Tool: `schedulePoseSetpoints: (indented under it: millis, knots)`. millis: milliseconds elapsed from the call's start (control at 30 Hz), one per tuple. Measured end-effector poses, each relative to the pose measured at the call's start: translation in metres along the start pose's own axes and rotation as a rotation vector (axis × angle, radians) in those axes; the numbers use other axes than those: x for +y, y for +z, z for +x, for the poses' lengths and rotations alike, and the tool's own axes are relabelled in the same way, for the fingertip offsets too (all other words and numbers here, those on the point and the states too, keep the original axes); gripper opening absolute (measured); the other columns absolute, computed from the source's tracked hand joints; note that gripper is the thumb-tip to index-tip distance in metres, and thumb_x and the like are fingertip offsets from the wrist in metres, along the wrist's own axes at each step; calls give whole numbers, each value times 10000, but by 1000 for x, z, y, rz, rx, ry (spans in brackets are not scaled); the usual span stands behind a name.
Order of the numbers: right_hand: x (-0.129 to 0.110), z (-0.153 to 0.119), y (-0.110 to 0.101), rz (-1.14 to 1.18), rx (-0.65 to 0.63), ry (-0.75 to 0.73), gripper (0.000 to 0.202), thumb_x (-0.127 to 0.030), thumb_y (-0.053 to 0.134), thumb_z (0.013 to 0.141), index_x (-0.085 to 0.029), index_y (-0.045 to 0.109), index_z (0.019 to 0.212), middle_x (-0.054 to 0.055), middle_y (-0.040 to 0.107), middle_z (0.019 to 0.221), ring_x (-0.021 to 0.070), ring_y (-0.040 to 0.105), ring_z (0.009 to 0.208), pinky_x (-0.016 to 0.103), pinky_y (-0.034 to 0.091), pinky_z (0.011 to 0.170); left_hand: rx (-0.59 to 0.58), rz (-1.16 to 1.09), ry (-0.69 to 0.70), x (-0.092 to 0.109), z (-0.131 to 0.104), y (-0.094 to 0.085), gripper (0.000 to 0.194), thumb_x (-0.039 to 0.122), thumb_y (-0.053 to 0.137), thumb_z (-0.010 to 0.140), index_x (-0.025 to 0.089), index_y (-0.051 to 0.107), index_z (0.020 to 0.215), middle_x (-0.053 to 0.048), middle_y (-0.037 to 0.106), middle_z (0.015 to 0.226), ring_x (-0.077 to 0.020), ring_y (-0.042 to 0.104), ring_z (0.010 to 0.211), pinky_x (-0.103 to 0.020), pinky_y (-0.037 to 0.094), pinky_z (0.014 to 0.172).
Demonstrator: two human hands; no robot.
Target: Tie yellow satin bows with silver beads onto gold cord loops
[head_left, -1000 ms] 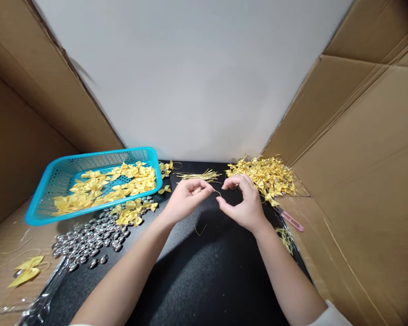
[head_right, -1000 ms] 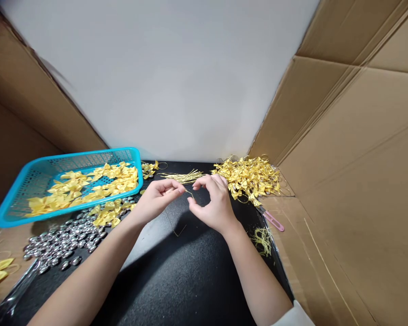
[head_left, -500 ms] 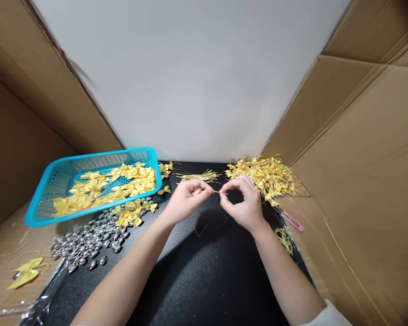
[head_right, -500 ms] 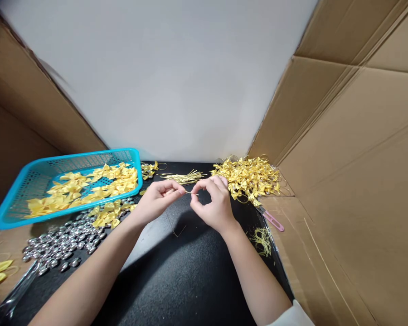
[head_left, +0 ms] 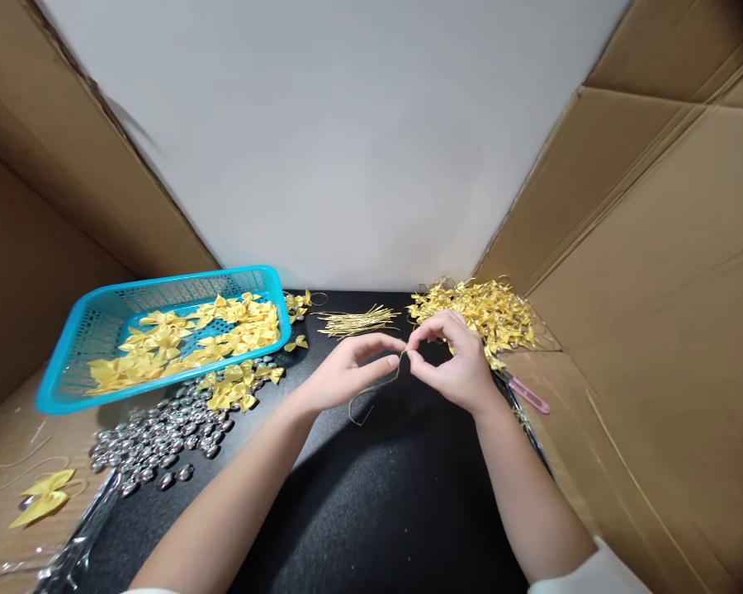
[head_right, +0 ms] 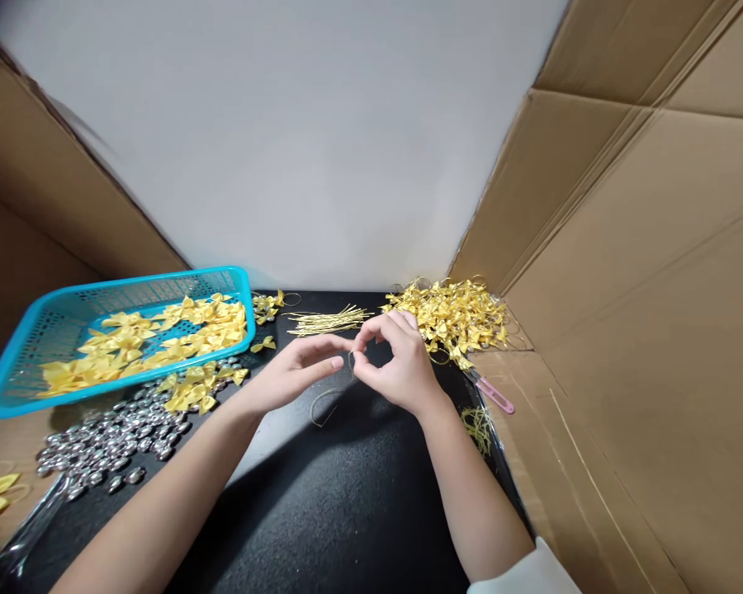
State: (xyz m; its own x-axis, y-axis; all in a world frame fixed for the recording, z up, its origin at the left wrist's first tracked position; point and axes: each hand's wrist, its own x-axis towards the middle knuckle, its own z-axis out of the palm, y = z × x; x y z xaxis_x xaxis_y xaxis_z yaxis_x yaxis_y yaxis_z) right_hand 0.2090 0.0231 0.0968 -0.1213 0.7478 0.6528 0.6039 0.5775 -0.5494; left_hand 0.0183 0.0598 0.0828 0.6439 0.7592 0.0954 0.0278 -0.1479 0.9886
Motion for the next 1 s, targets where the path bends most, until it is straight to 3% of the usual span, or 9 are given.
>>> schedulePoseSetpoints:
  millis: [133, 233, 300, 400, 500, 567, 767, 1000]
  knots:
    - [-5, 2, -3, 22, -71, 37, 181, -100, 660, 704, -230, 553, 772, -30, 623, 749, 163, 549, 759, 323, 434, 771, -57, -251, -101, -5, 2, 13, 286, 430, 640, 852, 148, 629, 809, -23, 651, 727, -138, 631, 695, -284, 524, 735]
    - [-1, 0, -15, -29, -93, 91, 138, -116, 642, 738, -221, 569, 788, -22, 631, 780, 161, 559, 769, 323, 433, 789, -26, -269, -177, -8, 3, 20, 327, 469, 653, 828, 153, 578, 795, 49, 525, 590, -68, 490, 465, -199, 432, 498]
    - [14, -9, -31, -102, -84, 177, 99, -155, 636, 770, -218, 593, 834, -6, 652, 826, 171, 579, 795, 324, 441, 791, -9, -218, -212, -11, 4, 25, 324, 469, 644, 829, 151, 584, 803, 72, 455, 561, -42, 388, 424, -164, 331, 429]
    - [51, -42, -66, -350, -82, 381, 116, -251, 660, 796, -203, 640, 899, 37, 688, 918, 209, 607, 869, 336, 453, 800, -14, -194, -270, -19, 6, 38, 297, 439, 623, 830, 145, 598, 791, 80, 394, 556, -36, 308, 445, -153, 252, 424]
    - [85, -86, -98, -752, -260, 563, 192, -311, 683, 789, -173, 686, 922, 93, 685, 981, 258, 597, 939, 362, 445, 809, -47, -201, -349, -32, 7, 57, 276, 413, 604, 818, 138, 616, 792, 73, 399, 566, -45, 314, 466, -167, 244, 441]
    - [97, -110, -111, -824, -307, 618, 180, -319, 688, 786, -170, 714, 885, 99, 682, 920, 262, 592, 864, 366, 436, 757, -81, -203, -392, -43, 6, 72, 288, 417, 592, 813, 132, 628, 798, 63, 427, 578, -49, 331, 475, -178, 244, 452]
    - [103, -132, -109, -852, -322, 659, 297, -439, 536, 907, -197, 697, 843, 97, 667, 921, 273, 560, 881, 390, 412, 763, -154, -253, -464, -64, 4, 108, 319, 445, 597, 805, 133, 655, 833, 44, 504, 615, -52, 326, 475, -199, 216, 465]
    - [110, -149, -124, -794, -211, 769, 229, -292, 433, 937, -159, 617, 908, 164, 676, 933, 315, 567, 925, 432, 439, 805, -165, -279, -450, -65, 9, 128, 340, 468, 596, 831, 138, 677, 849, 29, 555, 631, -63, 322, 488, -210, 216, 478]
